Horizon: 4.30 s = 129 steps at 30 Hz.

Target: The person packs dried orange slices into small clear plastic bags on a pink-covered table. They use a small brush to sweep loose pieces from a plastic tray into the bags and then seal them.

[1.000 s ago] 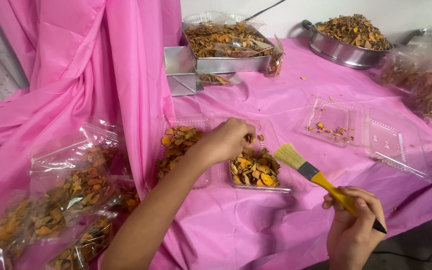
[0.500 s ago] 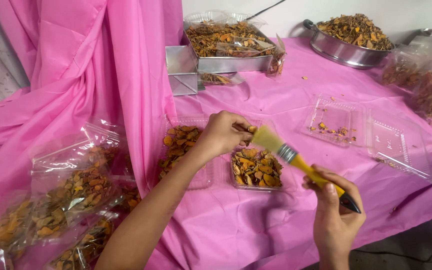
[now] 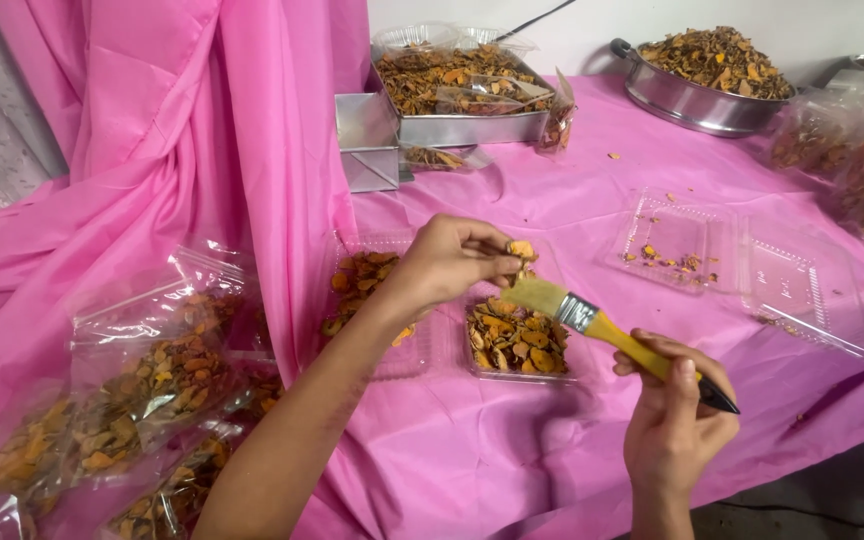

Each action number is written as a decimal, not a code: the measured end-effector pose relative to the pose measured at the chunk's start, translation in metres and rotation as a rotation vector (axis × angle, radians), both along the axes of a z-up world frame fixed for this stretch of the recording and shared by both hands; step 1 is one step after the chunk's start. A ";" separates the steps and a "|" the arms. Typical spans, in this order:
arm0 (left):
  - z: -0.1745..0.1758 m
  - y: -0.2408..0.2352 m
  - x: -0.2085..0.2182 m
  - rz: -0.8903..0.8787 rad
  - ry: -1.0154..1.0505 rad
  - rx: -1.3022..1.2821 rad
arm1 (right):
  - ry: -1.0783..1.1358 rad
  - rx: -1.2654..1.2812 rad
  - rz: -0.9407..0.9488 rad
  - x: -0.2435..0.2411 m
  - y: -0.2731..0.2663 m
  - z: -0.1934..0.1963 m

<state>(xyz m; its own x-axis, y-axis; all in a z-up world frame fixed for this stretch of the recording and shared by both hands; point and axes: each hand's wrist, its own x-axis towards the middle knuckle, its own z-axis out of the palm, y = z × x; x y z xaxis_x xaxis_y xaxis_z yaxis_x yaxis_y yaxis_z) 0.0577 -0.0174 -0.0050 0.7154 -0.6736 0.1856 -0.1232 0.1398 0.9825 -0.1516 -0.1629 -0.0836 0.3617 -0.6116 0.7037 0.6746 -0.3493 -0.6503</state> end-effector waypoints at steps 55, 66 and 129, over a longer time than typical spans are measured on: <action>-0.015 -0.058 -0.023 -0.273 -0.936 0.713 | 0.028 0.276 -0.105 -0.038 -0.037 -0.032; -0.003 -0.012 -0.041 0.247 -0.433 0.293 | -0.076 0.127 -0.090 -0.029 -0.016 -0.023; -0.011 -0.030 -0.045 -0.211 -0.979 0.872 | -0.052 0.267 -0.060 -0.060 -0.054 -0.054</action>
<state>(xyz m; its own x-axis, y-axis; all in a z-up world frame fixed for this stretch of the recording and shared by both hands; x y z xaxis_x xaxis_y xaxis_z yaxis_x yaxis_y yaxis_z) 0.0126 -0.0479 -0.0157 0.4024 -0.9153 0.0138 -0.8807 -0.3830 0.2787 -0.2120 -0.2167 -0.1376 0.2868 -0.7972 0.5312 0.6925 -0.2106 -0.6900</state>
